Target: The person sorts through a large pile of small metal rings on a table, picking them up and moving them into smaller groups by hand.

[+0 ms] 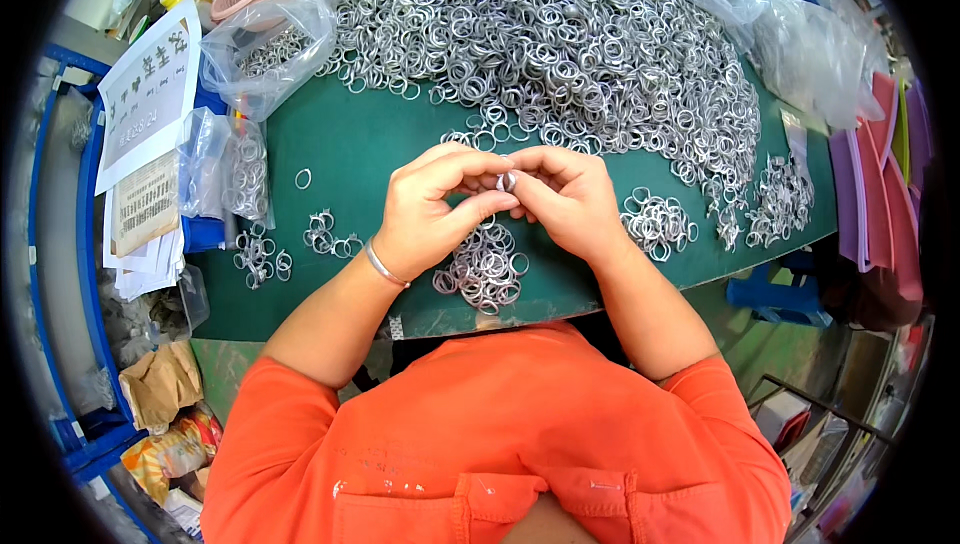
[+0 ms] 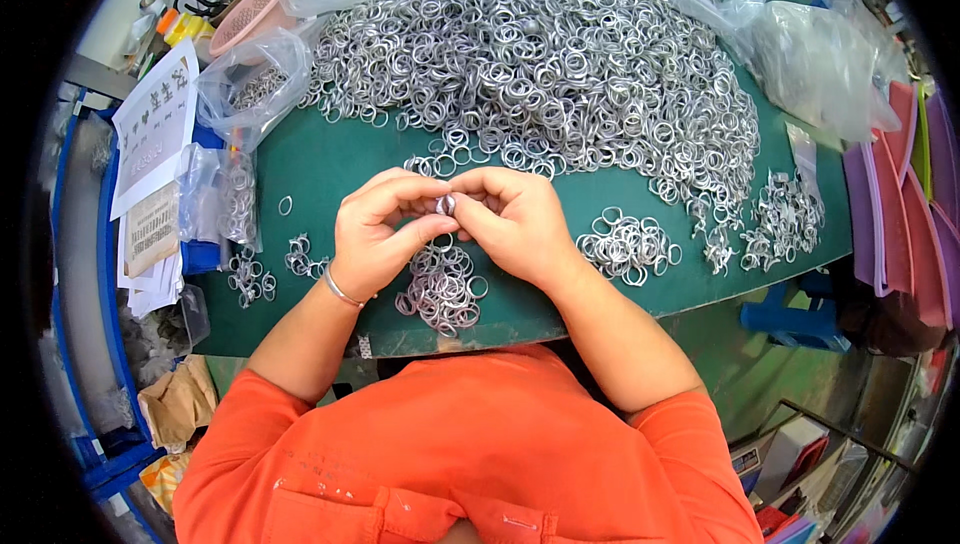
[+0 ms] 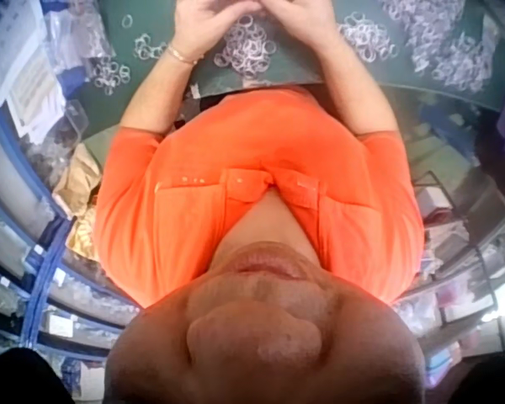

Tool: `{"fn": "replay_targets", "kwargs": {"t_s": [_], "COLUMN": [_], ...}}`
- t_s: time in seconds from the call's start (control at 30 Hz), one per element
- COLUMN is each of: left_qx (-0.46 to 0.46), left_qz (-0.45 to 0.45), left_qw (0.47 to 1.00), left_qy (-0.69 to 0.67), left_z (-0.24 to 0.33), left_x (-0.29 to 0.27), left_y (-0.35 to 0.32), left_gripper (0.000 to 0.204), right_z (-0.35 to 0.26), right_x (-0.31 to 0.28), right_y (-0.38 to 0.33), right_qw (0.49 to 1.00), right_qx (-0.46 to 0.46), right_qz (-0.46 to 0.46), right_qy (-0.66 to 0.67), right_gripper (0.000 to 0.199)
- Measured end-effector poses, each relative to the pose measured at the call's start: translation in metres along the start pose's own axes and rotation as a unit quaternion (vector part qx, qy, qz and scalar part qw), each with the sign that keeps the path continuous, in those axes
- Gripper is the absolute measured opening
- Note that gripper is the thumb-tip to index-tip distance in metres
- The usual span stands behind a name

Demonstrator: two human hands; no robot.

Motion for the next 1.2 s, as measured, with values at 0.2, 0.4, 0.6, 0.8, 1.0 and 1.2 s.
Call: {"fn": "replay_targets", "kwargs": {"t_s": [0.2, 0.4, 0.6, 0.8, 1.0, 1.2], "left_qx": [-0.014, -0.033, -0.029, 0.004, 0.007, -0.013], "left_qz": [-0.01, -0.015, -0.013, 0.012, -0.007, 0.065], "left_qw": [0.999, 0.999, 0.999, 0.999, 1.0, 0.998], "left_qy": [0.041, 0.034, 0.024, -0.042, -0.006, -0.008], "left_z": [-0.002, -0.002, -0.005, -0.004, 0.0, -0.005], "left_x": [0.0, 0.001, 0.0, 0.0, 0.001, -0.01], "left_y": [0.001, 0.001, -0.002, -0.003, -0.003, -0.003], "left_gripper": [0.027, 0.026, 0.033, 0.051, 0.054, 0.044], "right_z": [0.003, 0.002, 0.001, -0.003, 0.0, -0.051], "right_x": [-0.004, -0.006, -0.007, -0.006, -0.005, -0.051], "right_y": [0.004, 0.005, 0.005, 0.004, 0.004, -0.02], "right_qw": [0.997, 0.994, 0.995, 0.999, 0.997, 0.966], "right_qx": [0.074, 0.093, 0.086, 0.036, -0.069, -0.147], "right_qz": [-0.03, -0.047, -0.045, -0.003, 0.029, 0.192], "right_qy": [-0.023, -0.018, -0.019, 0.016, 0.017, -0.096], "right_gripper": [0.018, 0.018, 0.016, 0.012, 0.014, 0.016]}}
Point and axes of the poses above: each hand's wrist, its own y-axis towards the middle knuckle, its own x-axis out of the palm, z = x × y, the point moved 3 cm from there along y, towards the middle knuckle, and after that the axes turned 7 degrees about -y, right-handed, at the moved point
